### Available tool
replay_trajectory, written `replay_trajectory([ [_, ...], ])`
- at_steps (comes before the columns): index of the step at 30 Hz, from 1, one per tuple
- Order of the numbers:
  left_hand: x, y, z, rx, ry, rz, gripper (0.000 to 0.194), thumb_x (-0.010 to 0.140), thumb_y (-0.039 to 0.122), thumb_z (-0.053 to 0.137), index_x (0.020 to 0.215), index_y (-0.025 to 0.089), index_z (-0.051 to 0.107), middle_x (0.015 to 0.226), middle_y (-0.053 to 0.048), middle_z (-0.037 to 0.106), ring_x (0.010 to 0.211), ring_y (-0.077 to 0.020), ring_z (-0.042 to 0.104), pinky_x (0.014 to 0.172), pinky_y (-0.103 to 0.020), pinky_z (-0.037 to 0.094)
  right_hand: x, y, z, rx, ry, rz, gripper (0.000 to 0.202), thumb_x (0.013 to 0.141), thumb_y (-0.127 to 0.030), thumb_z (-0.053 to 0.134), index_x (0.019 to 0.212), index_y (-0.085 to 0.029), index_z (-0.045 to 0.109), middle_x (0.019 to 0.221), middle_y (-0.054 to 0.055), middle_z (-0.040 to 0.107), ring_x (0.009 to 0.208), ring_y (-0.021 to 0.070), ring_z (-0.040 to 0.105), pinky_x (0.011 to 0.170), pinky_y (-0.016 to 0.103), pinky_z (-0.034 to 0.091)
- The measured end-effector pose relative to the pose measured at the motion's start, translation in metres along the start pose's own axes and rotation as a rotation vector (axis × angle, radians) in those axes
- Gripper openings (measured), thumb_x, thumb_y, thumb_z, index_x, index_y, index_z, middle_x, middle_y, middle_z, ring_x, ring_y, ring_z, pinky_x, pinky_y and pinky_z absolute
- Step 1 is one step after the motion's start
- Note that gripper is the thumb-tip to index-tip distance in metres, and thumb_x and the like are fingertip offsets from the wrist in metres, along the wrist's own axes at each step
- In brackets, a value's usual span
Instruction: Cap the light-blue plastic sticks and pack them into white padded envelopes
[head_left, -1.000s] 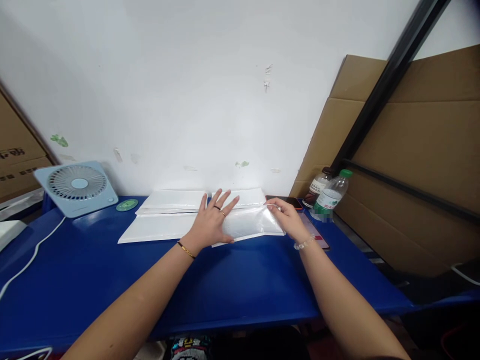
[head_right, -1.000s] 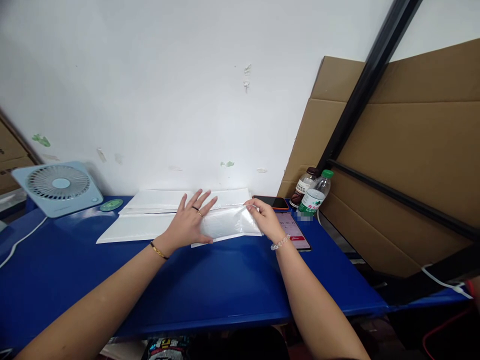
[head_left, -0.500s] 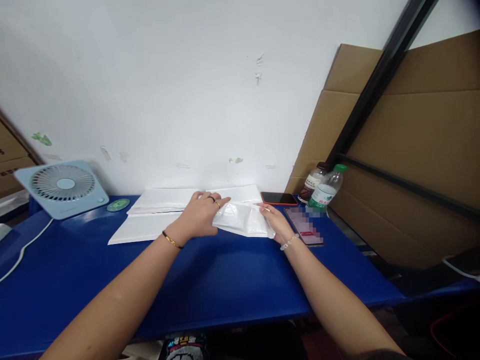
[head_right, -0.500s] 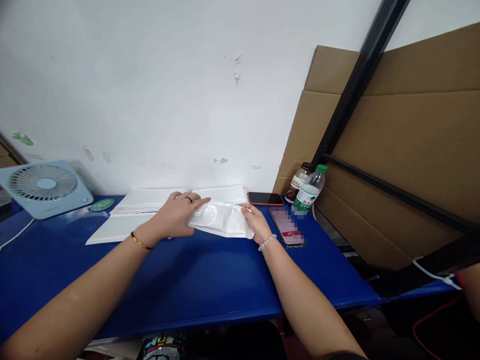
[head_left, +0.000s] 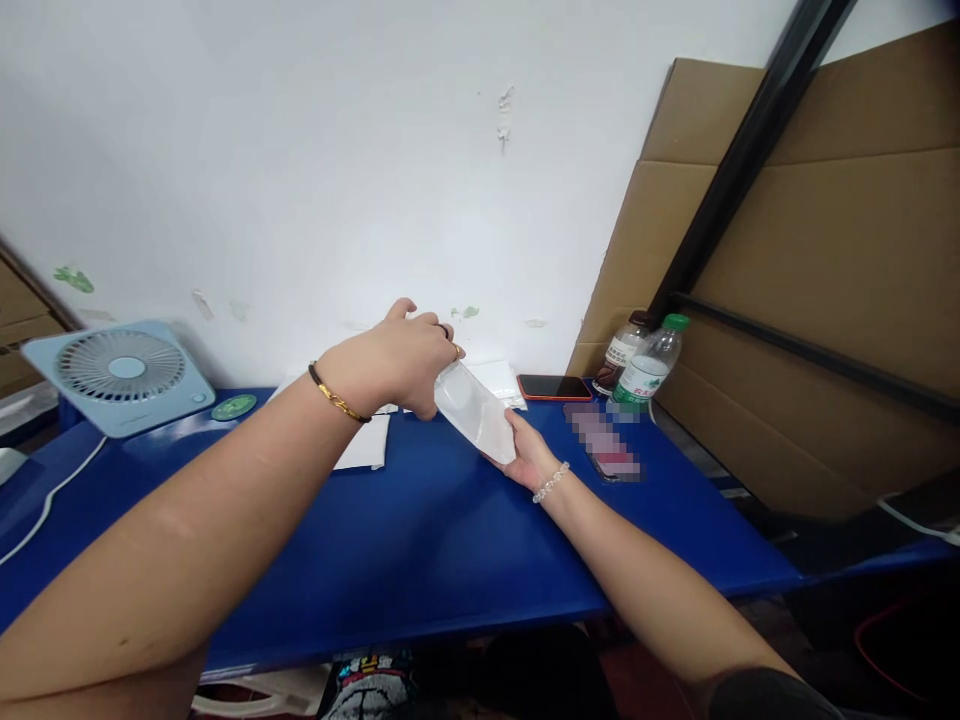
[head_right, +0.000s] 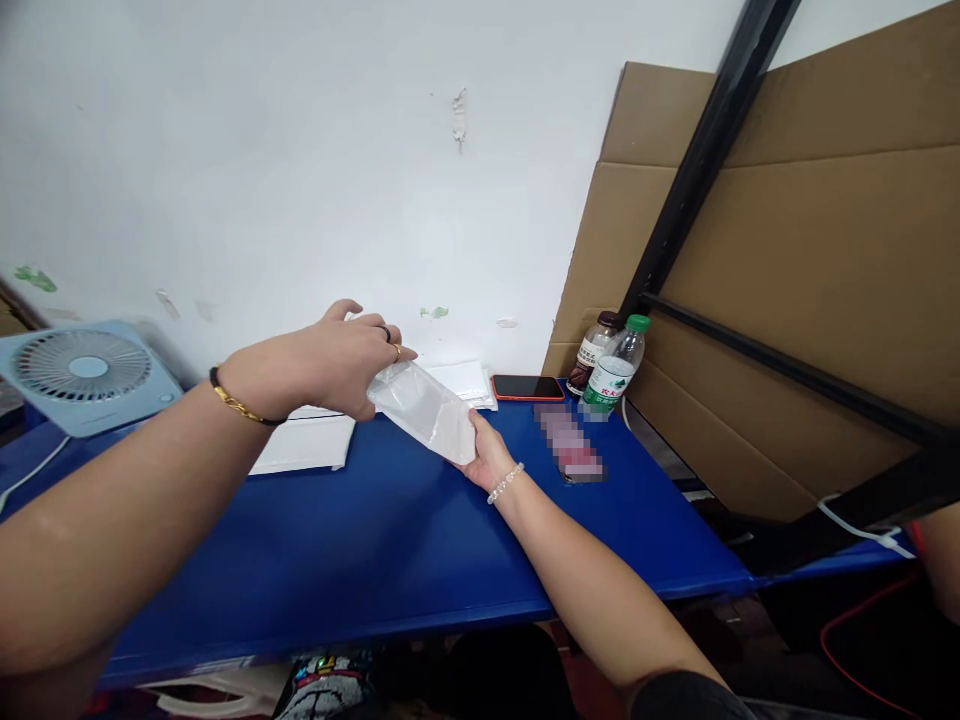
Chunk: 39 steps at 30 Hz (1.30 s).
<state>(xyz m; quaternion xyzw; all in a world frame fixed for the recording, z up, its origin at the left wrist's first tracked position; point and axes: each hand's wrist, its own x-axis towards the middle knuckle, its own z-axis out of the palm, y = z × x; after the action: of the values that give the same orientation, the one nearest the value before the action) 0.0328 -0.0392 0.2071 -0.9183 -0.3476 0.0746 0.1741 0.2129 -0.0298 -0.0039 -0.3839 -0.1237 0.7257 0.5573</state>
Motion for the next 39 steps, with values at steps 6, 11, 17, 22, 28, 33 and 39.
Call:
replay_trajectory([
  [6,0.001,0.000,-0.014,0.030,-0.050,-0.037,0.051,0.057,0.040,0.070,0.106,0.028,0.066,0.100,-0.005,0.065,0.106,-0.0304,0.047,0.099,-0.046,0.020,0.000,-0.001,0.000,0.023,-0.091,-0.031,0.029,0.094,-0.035,0.040,0.099,-0.017,0.062,0.071,0.003,0.070,0.064,0.0171,0.067,0.066,0.030,0.055],
  [11,-0.002,0.007,-0.031,0.001,-0.067,-0.048,0.051,0.057,0.040,0.071,0.106,0.029,0.067,0.095,-0.005,0.065,0.108,-0.0324,0.045,0.098,-0.047,0.022,-0.002,-0.001,-0.001,-0.057,-0.092,0.029,0.034,0.095,-0.041,0.038,0.090,-0.016,0.061,0.061,0.001,0.064,0.048,0.0131,0.059,0.052,0.025,0.052],
  [17,-0.005,-0.007,-0.033,-0.074,-0.067,-0.122,0.060,0.056,0.045,0.071,0.114,0.033,0.063,0.105,-0.005,0.064,0.118,-0.0354,0.040,0.100,-0.047,0.022,-0.004,0.003,-0.001,-0.249,-0.023,-0.125,0.022,0.086,-0.039,0.056,0.081,-0.017,0.057,0.056,-0.001,0.058,0.042,0.0101,0.052,0.035,0.018,0.037],
  [22,-0.014,-0.033,-0.021,-0.108,-0.105,-0.192,0.069,0.052,0.045,0.070,0.120,0.037,0.060,0.114,-0.003,0.062,0.116,-0.0351,0.042,0.097,-0.046,0.029,0.001,-0.001,-0.007,-0.542,0.019,-0.346,0.040,0.077,-0.051,0.063,0.061,-0.019,0.044,0.040,-0.007,0.038,0.030,0.0045,0.028,0.030,0.017,0.012],
  [28,-0.042,-0.060,0.010,-0.157,-0.129,-0.211,0.068,0.058,0.038,0.061,0.126,0.040,0.054,0.120,-0.002,0.061,0.108,-0.0295,0.051,0.092,-0.040,0.035,0.014,-0.023,-0.029,-0.932,0.232,-0.597,0.044,0.079,-0.057,0.054,0.056,-0.021,0.043,0.039,-0.006,0.034,0.035,0.0086,0.031,0.037,0.023,0.021],
  [33,-0.069,-0.073,0.041,-0.164,-0.185,-0.300,0.070,0.058,0.029,0.060,0.128,0.035,0.054,0.113,-0.003,0.063,0.101,-0.0279,0.055,0.087,-0.038,0.038,0.017,-0.034,-0.041,-1.454,0.365,-0.877,0.048,0.085,-0.052,0.045,0.049,-0.019,0.047,0.049,0.002,0.053,0.050,0.0143,0.046,0.049,0.026,0.028],
  [39,-0.097,-0.078,0.043,-0.107,-0.113,-0.338,0.065,0.064,0.019,0.058,0.127,0.033,0.053,0.116,-0.004,0.061,0.106,-0.0275,0.049,0.088,-0.042,0.034,0.015,-0.027,-0.038,-1.673,0.417,-0.842,0.044,0.089,-0.050,0.042,0.064,-0.020,0.062,0.063,0.008,0.065,0.059,0.0188,0.056,0.055,0.027,0.031],
])
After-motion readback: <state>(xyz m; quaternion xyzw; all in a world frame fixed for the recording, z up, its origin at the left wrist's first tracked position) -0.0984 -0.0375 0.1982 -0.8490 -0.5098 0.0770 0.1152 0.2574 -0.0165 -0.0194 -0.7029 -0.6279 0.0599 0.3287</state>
